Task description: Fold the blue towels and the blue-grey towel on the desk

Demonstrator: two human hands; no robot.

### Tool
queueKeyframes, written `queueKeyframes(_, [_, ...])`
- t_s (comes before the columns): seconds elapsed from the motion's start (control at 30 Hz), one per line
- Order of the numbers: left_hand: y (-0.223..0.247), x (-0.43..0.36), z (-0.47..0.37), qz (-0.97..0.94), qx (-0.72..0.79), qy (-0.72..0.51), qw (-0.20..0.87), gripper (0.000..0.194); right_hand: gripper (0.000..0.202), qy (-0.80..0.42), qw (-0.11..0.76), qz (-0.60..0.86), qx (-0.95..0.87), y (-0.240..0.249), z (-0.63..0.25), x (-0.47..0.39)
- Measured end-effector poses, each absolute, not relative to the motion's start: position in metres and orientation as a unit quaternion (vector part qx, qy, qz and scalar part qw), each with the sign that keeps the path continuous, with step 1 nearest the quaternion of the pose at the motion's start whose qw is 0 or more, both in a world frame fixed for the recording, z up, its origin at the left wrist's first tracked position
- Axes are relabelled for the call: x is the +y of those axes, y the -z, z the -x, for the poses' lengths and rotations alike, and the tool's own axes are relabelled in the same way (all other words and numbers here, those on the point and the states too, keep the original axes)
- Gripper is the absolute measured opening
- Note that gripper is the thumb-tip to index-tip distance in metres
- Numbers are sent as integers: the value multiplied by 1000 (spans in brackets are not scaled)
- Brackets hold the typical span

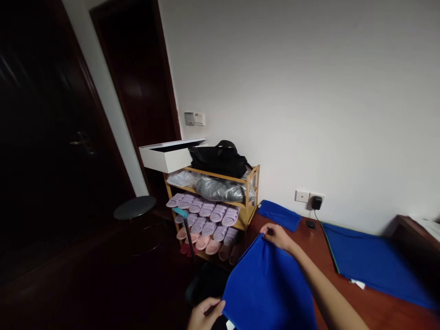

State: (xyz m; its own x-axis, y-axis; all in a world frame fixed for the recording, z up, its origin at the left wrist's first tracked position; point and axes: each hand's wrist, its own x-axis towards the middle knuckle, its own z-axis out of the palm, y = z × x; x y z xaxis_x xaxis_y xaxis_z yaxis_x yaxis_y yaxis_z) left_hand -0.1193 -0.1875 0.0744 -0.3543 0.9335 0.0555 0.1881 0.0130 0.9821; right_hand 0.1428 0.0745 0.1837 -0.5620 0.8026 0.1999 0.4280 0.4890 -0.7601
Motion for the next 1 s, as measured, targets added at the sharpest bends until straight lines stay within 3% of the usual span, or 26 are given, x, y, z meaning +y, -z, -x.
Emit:
queueKeyframes(0.13, [-125, -173, 119, -496, 592, -553, 313, 63, 51, -396, 333, 352, -780, -238, -213, 37])
queueKeyframes(0.27, [-193, -156, 117, -582, 559, -546, 226, 47, 60, -392, 378, 373, -751, -292, -267, -6])
queueKeyframes(0.4, [-268, -144, 113, -639, 533, -535, 143, 32, 60, -354, 450, 385, -724, -330, -303, -47])
queueKeyframes(0.57, [-339, -138, 105, -662, 477, -543, 198, 35, 46, -304, 500, 384, -715, -347, -331, -90])
queueKeyframes(0.73, [-371, -134, 99, -667, 461, -528, 252, 35, 44, -248, 509, 405, -717, -347, -344, -122])
queueKeyframes(1.0, [-385, -125, 89, -699, 446, -482, 282, 36, 40, -219, 515, 429, -709, -343, -346, -148])
